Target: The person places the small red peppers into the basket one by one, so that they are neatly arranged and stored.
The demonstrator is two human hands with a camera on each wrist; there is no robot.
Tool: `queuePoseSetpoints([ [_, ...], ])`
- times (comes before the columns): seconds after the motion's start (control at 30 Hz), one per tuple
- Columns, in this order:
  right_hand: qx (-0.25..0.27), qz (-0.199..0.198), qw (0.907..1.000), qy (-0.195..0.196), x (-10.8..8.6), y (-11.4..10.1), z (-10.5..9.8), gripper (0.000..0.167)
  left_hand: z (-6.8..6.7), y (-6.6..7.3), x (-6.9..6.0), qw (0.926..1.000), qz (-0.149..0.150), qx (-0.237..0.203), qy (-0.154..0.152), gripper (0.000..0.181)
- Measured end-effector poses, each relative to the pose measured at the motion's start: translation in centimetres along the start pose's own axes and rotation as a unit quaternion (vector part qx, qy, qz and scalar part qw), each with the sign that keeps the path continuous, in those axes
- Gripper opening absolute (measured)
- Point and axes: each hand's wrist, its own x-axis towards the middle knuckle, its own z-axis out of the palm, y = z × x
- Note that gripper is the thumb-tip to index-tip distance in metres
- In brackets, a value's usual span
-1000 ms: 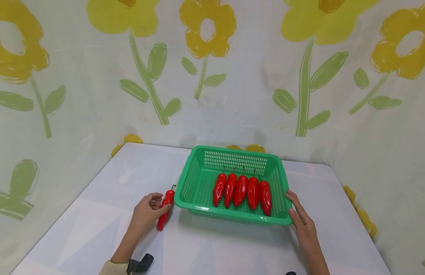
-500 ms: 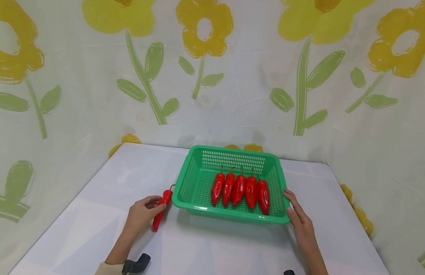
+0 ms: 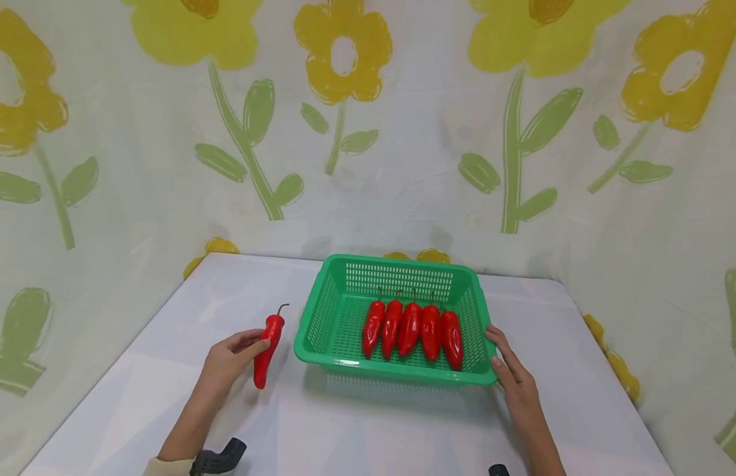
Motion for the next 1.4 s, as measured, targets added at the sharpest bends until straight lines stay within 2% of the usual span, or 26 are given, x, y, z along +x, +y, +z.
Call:
queuePoseSetpoints([
  [0.33, 0.000, 0.005, 1.0000, 0.002, -0.1, 0.0, -0.2, 0.046, -0.5, 2.7, 0.7, 0.9988, -0.002, -0.040, -0.028, 0.050],
  [0.53, -0.005, 0.015, 0.9999, 0.001, -0.1, -0.1, -0.1, 0.047, -0.5, 4.7, 1.2, 0.9972, 0.018, -0.058, -0.044, 0.048],
  [0.7, -0.018, 0.017, 0.9997, 0.003, -0.1, -0.2, -0.1, 0.046, 0.0, 6.3, 1.8, 0.9933, 0.030, -0.086, -0.071, 0.047],
  [1.13, -0.012, -0.006, 0.9999, -0.005, 0.0, 0.1, 0.1, 0.046, 1.3, 9.2, 3.5, 0.9895, 0.040, -0.069, -0.121, 0.047],
  [1.4, -0.003, -0.016, 0.9999, -0.005, 0.0, 0.1, 0.0, 0.046, 2.9, 11.2, 4.9, 0.9866, 0.047, -0.059, -0.145, 0.047],
])
